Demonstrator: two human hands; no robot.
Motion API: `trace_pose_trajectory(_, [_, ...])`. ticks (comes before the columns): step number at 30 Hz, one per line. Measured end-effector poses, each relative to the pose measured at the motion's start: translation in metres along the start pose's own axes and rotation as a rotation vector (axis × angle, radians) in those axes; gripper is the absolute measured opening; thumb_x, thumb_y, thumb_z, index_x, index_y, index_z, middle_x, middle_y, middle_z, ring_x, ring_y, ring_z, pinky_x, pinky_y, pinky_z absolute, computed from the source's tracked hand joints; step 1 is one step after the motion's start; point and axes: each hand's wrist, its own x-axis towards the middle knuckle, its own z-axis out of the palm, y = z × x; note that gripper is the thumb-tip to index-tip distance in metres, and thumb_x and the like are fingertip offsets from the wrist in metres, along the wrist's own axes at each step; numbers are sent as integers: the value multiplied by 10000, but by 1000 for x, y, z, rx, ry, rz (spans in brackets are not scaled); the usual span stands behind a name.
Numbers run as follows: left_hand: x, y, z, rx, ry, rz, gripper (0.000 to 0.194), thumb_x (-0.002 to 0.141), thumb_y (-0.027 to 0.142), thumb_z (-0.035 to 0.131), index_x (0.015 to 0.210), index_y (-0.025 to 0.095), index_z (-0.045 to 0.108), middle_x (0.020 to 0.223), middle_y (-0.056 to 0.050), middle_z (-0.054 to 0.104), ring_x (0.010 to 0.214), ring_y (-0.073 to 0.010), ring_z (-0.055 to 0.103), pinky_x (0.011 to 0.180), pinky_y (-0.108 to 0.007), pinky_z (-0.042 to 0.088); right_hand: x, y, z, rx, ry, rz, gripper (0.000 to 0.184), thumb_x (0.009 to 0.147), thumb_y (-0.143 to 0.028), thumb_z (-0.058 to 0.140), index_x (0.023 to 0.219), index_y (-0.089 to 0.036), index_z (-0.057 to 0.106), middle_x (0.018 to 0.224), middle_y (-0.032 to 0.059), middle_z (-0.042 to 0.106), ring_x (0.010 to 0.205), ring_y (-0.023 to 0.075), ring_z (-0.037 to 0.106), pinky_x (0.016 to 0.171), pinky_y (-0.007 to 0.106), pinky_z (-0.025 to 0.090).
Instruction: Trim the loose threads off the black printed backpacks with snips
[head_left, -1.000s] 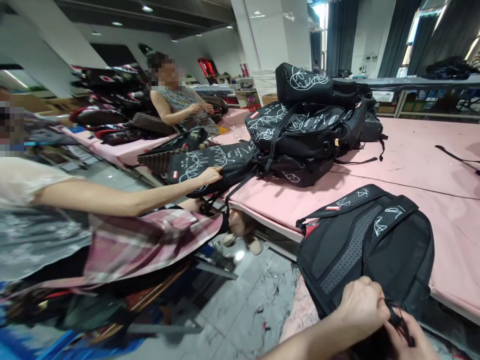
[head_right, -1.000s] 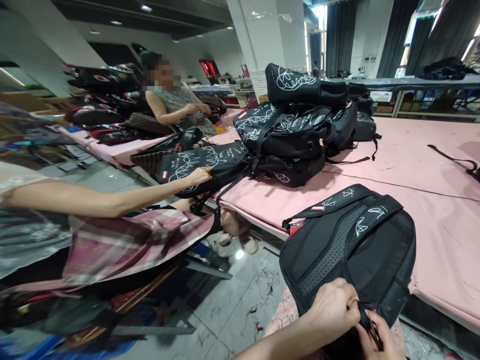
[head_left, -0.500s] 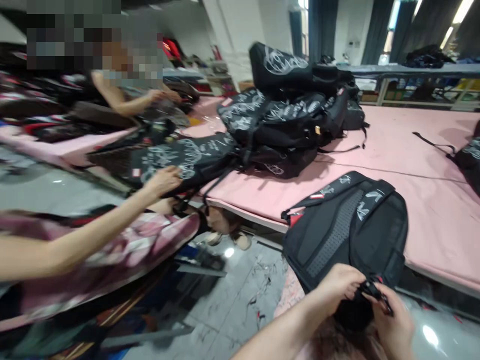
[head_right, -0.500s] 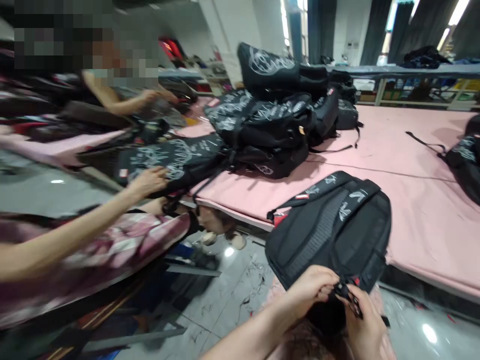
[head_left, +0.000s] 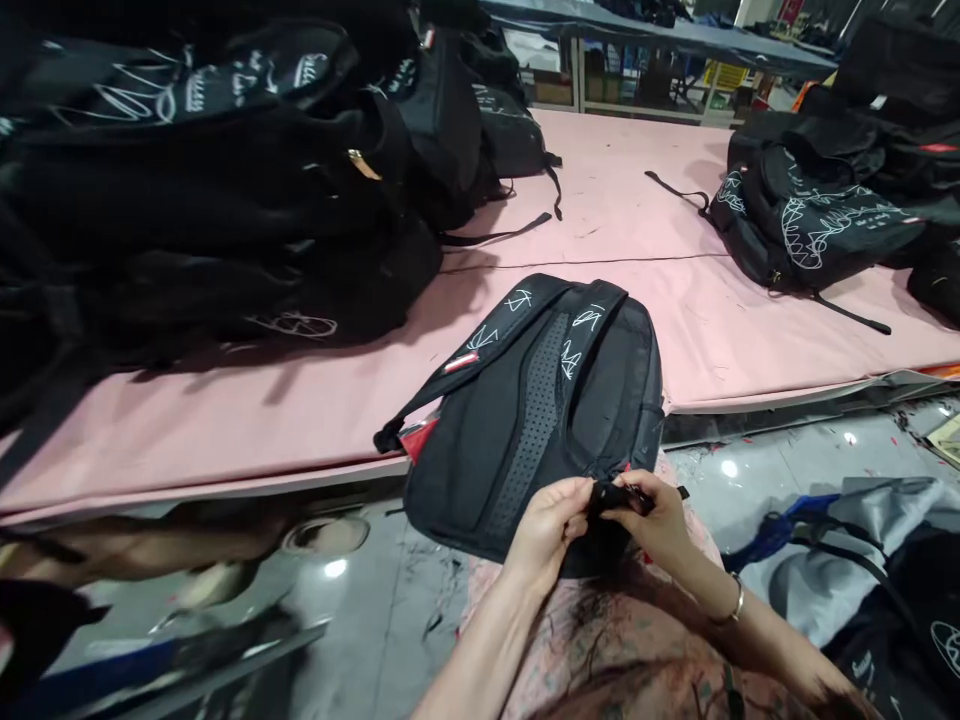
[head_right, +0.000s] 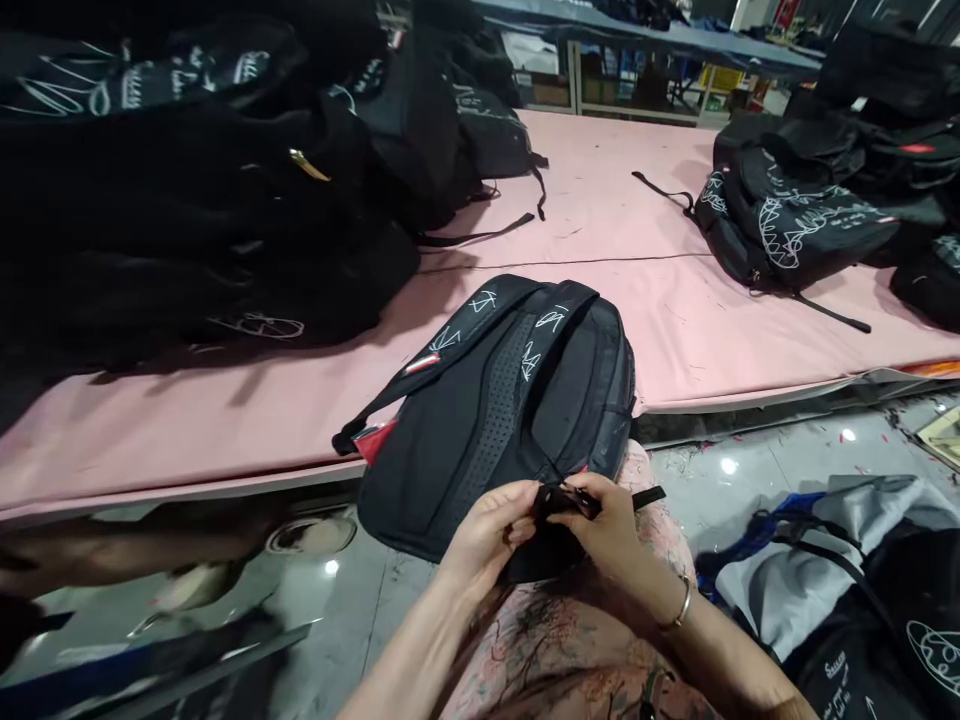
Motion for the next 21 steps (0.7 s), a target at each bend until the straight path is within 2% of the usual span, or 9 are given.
trace_pose_trajectory(6, [0, 4, 2, -76, -3, -49, 323, 565, 361, 760, 574, 134, 531, 517, 80, 268, 475, -39, 140, 418, -192, 112, 9, -10, -11, 27, -167, -4, 202, 665, -331, 700, 785, -190, 618, 698, -20, 564, 633, 126, 493, 575, 228, 399])
trace_pose_trajectory(8, [-1, 5, 2, -62, -21, -47, 344, 590, 396, 749, 583, 126, 536, 518, 81, 275, 472, -36, 160, 424, -187, 128, 15, -13, -18, 45, -256, -10, 217, 700, -354, 667, 827, -186, 616, 663, -33, 518, 599, 111, 457, 553, 219, 373])
trace_pose_trajectory(11, [-2, 4, 2, 58, -5, 31, 346, 621, 426, 722, 682, 104, 613, 528, 62, 357, 479, -38, 230, 442, -185, 167, 23, -18, -25, 34, -328, -3, 216, 761, -390, 592, 804, -178, 601, 610, -44, 459, 554, 99, 409, 517, 212, 335])
trace_pose_trajectory(14, [-5, 0, 4, 250, 55, 124, 306, 589, 355, 737, 740, 105, 647, 535, 54, 417, 497, -47, 307, 473, -189, 214, 22, -22, -21, 7, -329, 20, 226, 765, -399, 579, 731, -177, 568, 579, -50, 418, 520, 93, 370, 479, 207, 301])
trace_pose_trajectory(17, [-6, -4, 3, 437, 119, 232, 206, 573, 239, 716, 736, 124, 664, 540, 60, 418, 503, -57, 340, 493, -197, 264, 15, -22, -15, 3, -239, 35, 227, 758, -400, 581, 715, -178, 563, 555, -52, 405, 494, 95, 364, 463, 210, 308])
trace_pose_trajectory(19, [-7, -5, 1, 562, 156, 337, 151, 602, 182, 672, 747, 144, 687, 640, 27, 494, 552, -71, 410, 522, -203, 322, 12, -15, -12, 9, -168, 55, 245, 744, -421, 590, 740, -177, 580, 569, -37, 457, 502, 108, 409, 461, 213, 346])
trace_pose_trajectory(21, [-11, -5, 1, 651, 197, 417, 165, 643, 154, 625, 786, 168, 705, 766, -7, 553, 605, -83, 470, 561, -211, 379, 12, -5, -10, 5, -161, 88, 281, 698, -443, 624, 757, -169, 602, 595, -15, 526, 511, 123, 463, 452, 216, 386])
